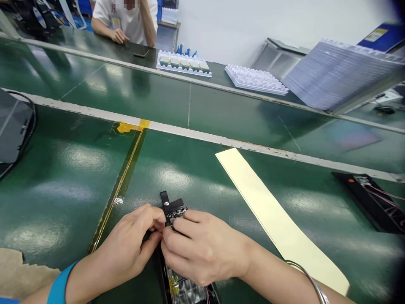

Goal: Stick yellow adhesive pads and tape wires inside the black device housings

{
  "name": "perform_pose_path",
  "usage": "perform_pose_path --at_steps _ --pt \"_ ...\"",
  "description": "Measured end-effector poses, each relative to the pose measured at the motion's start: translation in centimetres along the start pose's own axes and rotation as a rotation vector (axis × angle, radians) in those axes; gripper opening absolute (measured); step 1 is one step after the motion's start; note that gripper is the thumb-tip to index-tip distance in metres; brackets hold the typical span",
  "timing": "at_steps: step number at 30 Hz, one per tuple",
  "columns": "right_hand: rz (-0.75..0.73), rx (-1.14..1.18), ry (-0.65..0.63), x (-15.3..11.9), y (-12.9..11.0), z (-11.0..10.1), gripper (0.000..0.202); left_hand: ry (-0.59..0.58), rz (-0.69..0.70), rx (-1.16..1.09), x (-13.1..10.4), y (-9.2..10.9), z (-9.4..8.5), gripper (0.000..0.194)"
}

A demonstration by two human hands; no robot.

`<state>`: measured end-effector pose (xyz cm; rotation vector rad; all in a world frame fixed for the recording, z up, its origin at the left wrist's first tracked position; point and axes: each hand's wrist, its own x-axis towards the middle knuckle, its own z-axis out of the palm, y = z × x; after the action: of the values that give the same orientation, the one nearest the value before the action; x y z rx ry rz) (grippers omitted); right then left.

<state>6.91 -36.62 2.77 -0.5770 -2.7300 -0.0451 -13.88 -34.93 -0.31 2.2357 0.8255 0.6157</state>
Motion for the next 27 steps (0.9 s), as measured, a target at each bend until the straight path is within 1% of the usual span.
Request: perform_pose_path --at_steps 3,7,10,16,21,24,27 --pt "0.009 -0.007 -0.039 0.1 -0.4 -0.1 0.024 0.014 0.016 -0.012 0.0 -0.1 0.0 0.025" --pt "0.135 0.001 -0.046 0.3 -1.9 0.3 0.031 0.036 0.020 -0.008 -0.1 -0.2 0.1 0.025" --pt "0.268 -0.043 0.004 0.2 -3.7 0.7 0.035 0.044 0.031 -0.024 -0.3 -0.4 0.2 0.024" --pt "0.551 -0.029 0.043 0.1 -6.5 2.1 0.030 0.032 0.009 -0.069 -0.6 -0.7 0.2 0.023" --pt "0.800 0.060 0.163 0.4 -7.8 3.5 0.020 0.002 -0.007 -0.072 -1.0 -0.9 0.1 0.023" --pt "0.885 0.087 0.206 0.8 -8.2 4.1 0.019 0.038 0.021 -0.058 -1.2 -1.0 -0.1 0.025" --pt "0.947 0.092 0.246 1.2 -8.6 4.4 0.021 0.051 -0.028 -0.019 -1.4 -1.1 -0.3 0.027"
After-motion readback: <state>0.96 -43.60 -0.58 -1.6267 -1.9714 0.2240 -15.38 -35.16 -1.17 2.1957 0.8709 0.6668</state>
